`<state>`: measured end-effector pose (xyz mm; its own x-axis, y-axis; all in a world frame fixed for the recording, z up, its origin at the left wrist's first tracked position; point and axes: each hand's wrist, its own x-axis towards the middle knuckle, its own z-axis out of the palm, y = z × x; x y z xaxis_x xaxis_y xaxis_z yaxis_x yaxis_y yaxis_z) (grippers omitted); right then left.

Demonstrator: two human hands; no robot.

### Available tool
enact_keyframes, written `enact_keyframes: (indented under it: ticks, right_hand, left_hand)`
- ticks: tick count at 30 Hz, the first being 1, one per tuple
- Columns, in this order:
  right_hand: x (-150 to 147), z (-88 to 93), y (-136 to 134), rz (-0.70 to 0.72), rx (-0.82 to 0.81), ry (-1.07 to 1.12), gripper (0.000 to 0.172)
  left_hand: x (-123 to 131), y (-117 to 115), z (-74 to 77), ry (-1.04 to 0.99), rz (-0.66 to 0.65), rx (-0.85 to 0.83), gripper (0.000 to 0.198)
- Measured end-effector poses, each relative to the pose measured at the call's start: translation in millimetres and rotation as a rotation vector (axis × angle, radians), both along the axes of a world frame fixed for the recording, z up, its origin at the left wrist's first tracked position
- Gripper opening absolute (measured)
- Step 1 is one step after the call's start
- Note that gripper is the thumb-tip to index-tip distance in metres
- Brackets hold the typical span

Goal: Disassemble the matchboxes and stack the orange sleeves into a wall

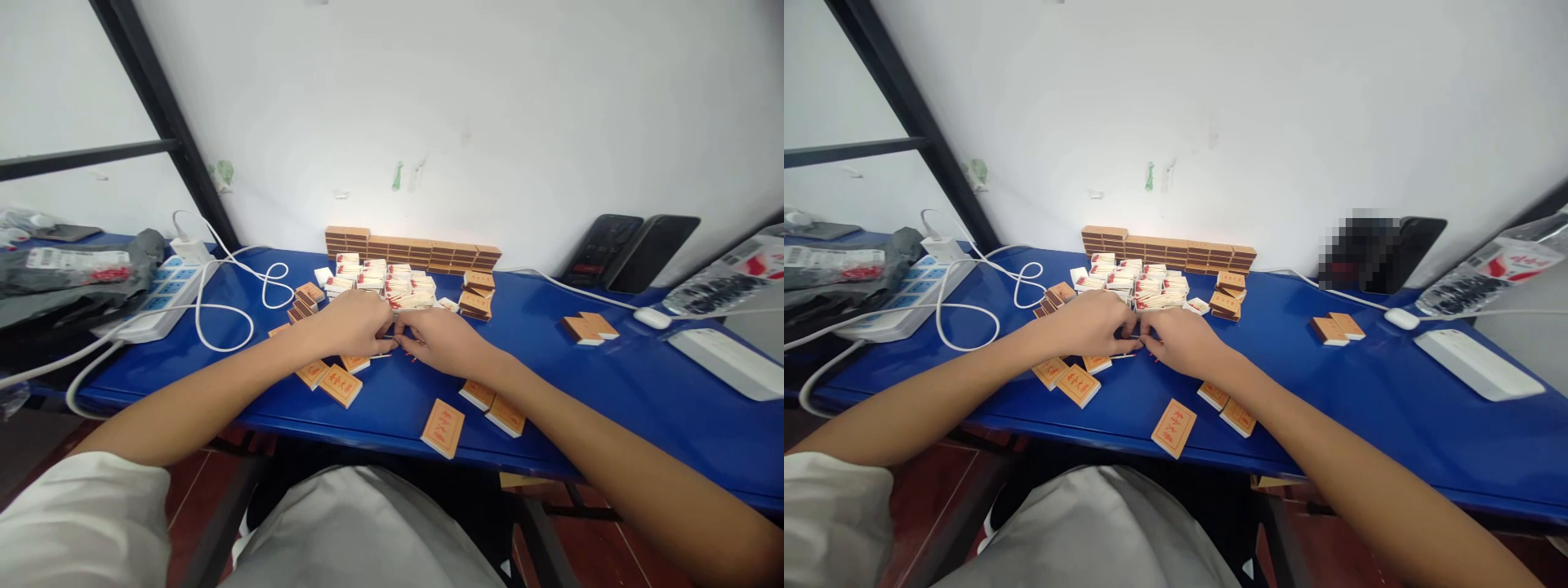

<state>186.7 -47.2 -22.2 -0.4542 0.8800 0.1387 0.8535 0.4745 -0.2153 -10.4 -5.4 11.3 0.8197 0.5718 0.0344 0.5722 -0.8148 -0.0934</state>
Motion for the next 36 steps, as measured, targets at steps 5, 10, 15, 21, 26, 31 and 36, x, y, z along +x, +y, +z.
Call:
enact_keyframes:
  ticks: [5, 10, 15, 21, 26, 31, 36]
  right_hand:
    - [0, 4.0, 0, -0.009, -0.061, -0.025, 0.007]
    - [1, 7.2, -1, -0.023, -0.094, -0.1, 0.008]
    - [6, 14.1, -3, -0.045, -0.049, -0.099, 0.01]
    - [8, 13.8, -2, -0.038, -0.045, -0.086, 0.01]
    - [4, 7.6, -2, 0.009, -0.066, -0.073, 0.009]
    - [6, 8.6, -2, 0.039, -0.055, 0.025, 0.012]
    - [13, 13.1, -1, 0.042, 0.008, 0.18, 0.021]
  left_hand:
    - [-3, 1, 0.2, -0.049, -0.02, -0.107, 0.013]
    - [-7, 2, 1.4, -0.033, -0.062, -0.155, 0.008]
    - [-7, 5, 0.6, -0.024, -0.1, -0.18, 0.011]
    - [-4, 5, 2.5, -0.075, -0.124, -0.218, 0.007]
    - [-1, 4, 1.9, -0.078, -0.108, -0.154, 0.003]
    - [-4, 8, -1.8, -0.109, -0.128, -0.124, 0.007]
    - [-5, 3, 1.8, -0.122, -0.129, -0.081, 0.022]
